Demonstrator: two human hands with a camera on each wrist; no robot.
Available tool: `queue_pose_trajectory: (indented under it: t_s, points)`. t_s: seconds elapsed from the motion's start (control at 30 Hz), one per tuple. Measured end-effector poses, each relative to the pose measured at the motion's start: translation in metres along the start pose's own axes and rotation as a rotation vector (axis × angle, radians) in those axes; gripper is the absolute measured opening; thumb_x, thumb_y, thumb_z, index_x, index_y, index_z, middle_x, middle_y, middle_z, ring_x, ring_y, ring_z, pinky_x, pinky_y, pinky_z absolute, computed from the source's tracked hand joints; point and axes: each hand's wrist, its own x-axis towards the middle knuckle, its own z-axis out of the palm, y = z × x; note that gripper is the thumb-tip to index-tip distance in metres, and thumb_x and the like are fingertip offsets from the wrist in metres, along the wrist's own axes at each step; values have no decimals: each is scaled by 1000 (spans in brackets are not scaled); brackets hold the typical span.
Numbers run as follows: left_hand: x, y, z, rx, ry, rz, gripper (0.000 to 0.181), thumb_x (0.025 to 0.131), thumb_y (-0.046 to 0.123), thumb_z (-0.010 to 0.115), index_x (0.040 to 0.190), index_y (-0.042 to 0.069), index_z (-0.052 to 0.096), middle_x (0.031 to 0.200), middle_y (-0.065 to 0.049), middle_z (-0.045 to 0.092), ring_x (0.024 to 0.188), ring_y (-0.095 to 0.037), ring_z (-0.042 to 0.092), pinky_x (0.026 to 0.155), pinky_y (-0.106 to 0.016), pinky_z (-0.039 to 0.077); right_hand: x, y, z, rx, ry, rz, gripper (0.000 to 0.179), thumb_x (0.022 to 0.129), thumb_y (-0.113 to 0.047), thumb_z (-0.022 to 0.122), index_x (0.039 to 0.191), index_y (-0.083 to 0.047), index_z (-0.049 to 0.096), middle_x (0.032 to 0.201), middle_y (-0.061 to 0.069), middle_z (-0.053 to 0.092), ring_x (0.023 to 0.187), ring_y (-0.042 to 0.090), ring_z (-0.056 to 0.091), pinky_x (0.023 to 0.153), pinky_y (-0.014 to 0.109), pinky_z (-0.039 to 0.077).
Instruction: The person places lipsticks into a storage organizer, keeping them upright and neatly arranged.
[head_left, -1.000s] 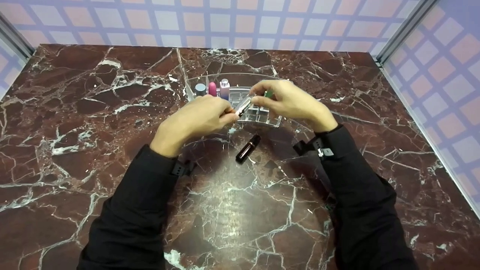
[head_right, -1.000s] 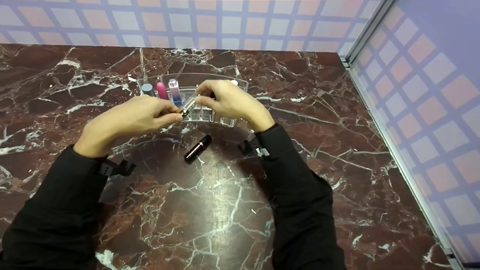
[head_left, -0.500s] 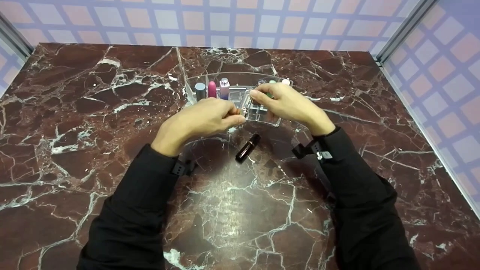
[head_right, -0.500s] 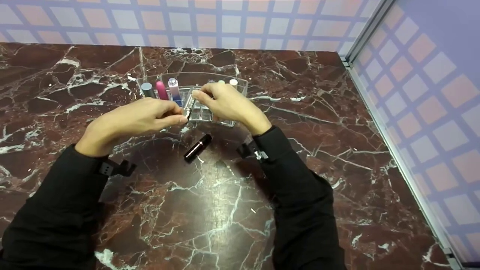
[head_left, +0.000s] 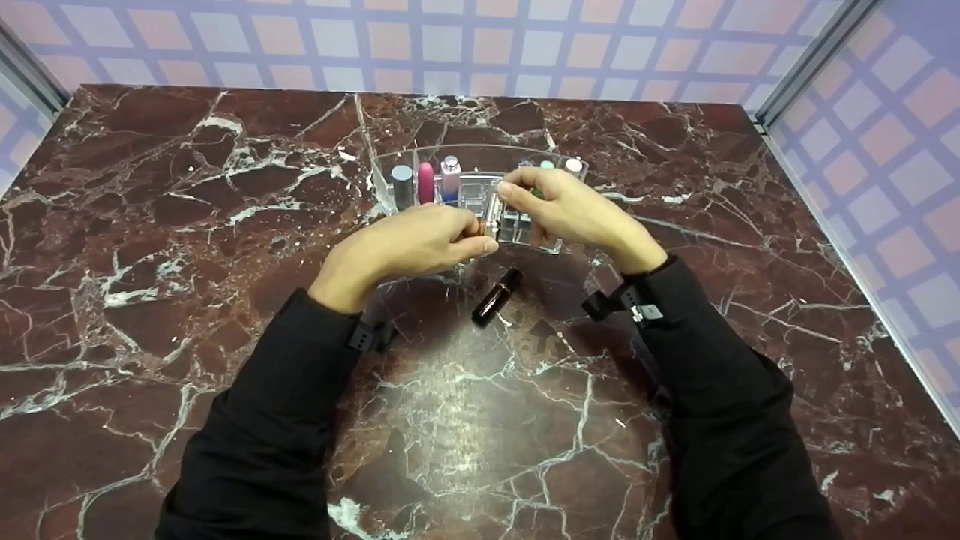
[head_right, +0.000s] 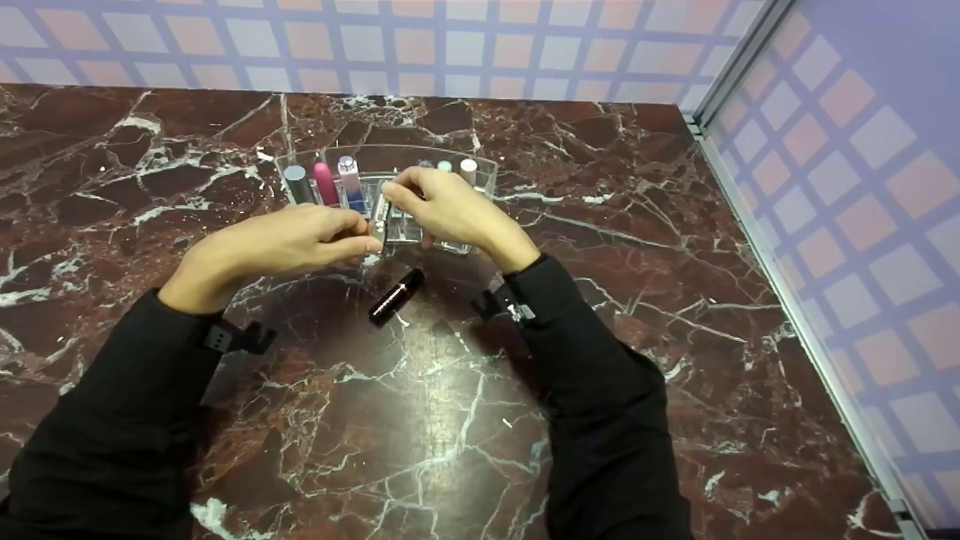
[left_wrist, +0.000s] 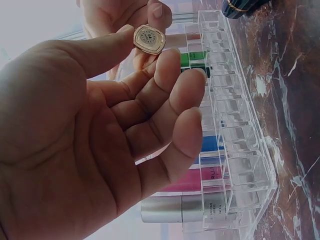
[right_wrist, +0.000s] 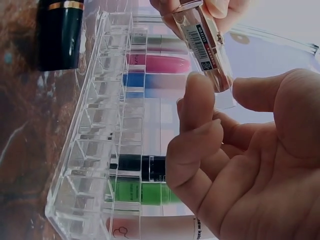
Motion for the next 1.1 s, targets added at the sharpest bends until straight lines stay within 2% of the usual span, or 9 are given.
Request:
queue_pose_trajectory:
  t_s: [0.13, 0.3, 0.47, 0.63, 0.83, 1.1]
  points:
    - [0, 0, 0, -18, -13, -8, 35, 110, 35, 50, 103, 4, 62, 80, 1, 52, 65, -12, 45, 60, -30, 42, 1, 1, 2, 21, 2, 12, 44, 109, -44, 49, 134, -11, 61, 111, 18, 67, 64, 25, 65, 54, 32, 52]
    - [0, -1, 1, -14, -11, 8, 34, 110, 34, 50, 99, 5, 61, 77, 2, 50, 63, -12, 43, 59, -30, 41, 1, 0, 3, 34, 5, 12, 43, 109, -45, 50, 134, -11, 61, 112, 16, 67, 63, 26, 64, 54, 32, 52]
    - [1, 1, 2, 6, -9, 28, 35, 111, 36, 48, 95, 6, 60, 76, 2, 51, 63, -12, 45, 60, -31, 42, 1, 0, 3, 36, 10, -7, 40, 109, -42, 49, 129, -10, 63, 101, 17, 66, 60, 21, 63, 52, 33, 52]
    - [4, 1, 6, 7, -20, 29, 36, 111, 36, 46, 98, 6, 60, 79, 0, 52, 66, -13, 47, 63, -32, 44, 2, 0, 4, 50, 8, -6, 39, 109, -40, 50, 129, -10, 64, 90, 11, 65, 56, 14, 59, 50, 30, 50]
    - [7, 2, 9, 24, -37, 12, 38, 112, 35, 45, 104, 3, 63, 81, -1, 55, 68, -15, 51, 66, -34, 48, 3, 0, 4, 71, -10, -13, 36, 109, -36, 52, 130, -9, 64, 75, 10, 63, 51, 10, 56, 46, 25, 47]
    - [8, 1, 11, 39, -55, -9, 36, 112, 36, 44, 104, 5, 61, 87, -5, 59, 74, -19, 56, 74, -40, 53, 4, 2, 5, 60, -29, -58, 34, 109, -32, 54, 130, -8, 64, 69, 6, 63, 53, 16, 60, 45, 25, 46]
